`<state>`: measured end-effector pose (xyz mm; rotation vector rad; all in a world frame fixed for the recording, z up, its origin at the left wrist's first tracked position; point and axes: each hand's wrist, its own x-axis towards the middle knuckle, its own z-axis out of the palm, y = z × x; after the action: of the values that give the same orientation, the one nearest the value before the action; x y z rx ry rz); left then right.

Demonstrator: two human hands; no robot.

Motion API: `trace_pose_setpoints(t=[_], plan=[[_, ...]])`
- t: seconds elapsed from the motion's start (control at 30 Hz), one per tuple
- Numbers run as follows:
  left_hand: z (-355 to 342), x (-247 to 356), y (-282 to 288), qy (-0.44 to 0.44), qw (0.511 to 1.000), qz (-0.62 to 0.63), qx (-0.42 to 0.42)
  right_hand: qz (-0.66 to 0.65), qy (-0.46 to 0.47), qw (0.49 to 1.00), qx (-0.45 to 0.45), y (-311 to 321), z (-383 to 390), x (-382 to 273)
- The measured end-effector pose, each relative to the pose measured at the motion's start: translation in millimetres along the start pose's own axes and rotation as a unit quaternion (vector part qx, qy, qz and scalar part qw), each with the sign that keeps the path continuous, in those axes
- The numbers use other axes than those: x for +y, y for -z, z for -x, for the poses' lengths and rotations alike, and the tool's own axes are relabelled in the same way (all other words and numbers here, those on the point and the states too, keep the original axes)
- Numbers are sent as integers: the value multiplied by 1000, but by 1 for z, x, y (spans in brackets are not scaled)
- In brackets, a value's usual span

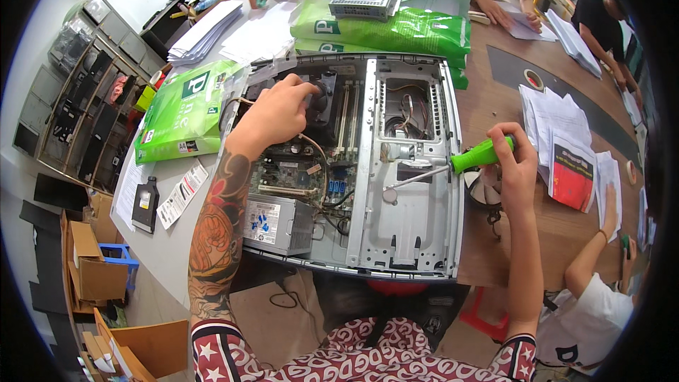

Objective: The person works inside an open computer tower, using a screwdriver to unscrew and secure components including the internal fan and mounting brackets.

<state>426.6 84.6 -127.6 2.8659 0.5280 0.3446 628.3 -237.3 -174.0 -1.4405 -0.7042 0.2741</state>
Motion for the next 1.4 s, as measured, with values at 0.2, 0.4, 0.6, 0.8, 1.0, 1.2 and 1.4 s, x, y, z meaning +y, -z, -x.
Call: trace_pose_setpoints(t=[0.2,0.4,0.6,0.8,1.0,1.2,1.4], plan=[[-3,-2,-4,-2,999,36,-9,1,2,1000,4,-1,1,0],[-13,3,2,4,980,184,76,1,5,1000,8,1,1,1],[-13,-5,-1,-28,987,105,122,-15,-11,1000,-1,1,2,0],[-9,-3,2,33,996,63,46,-20,-14,1000,2,0,2,0],[-10,-1,3,-2,994,109,9,-9,-19,1000,-3,1,2,-1],[-10,-3,6,-28,995,57,76,-4,-13,1000,-1,1,2,-1],[-9,-6,0,-11,996,90,21,-11,-14,1000,-7,2,2,0]])
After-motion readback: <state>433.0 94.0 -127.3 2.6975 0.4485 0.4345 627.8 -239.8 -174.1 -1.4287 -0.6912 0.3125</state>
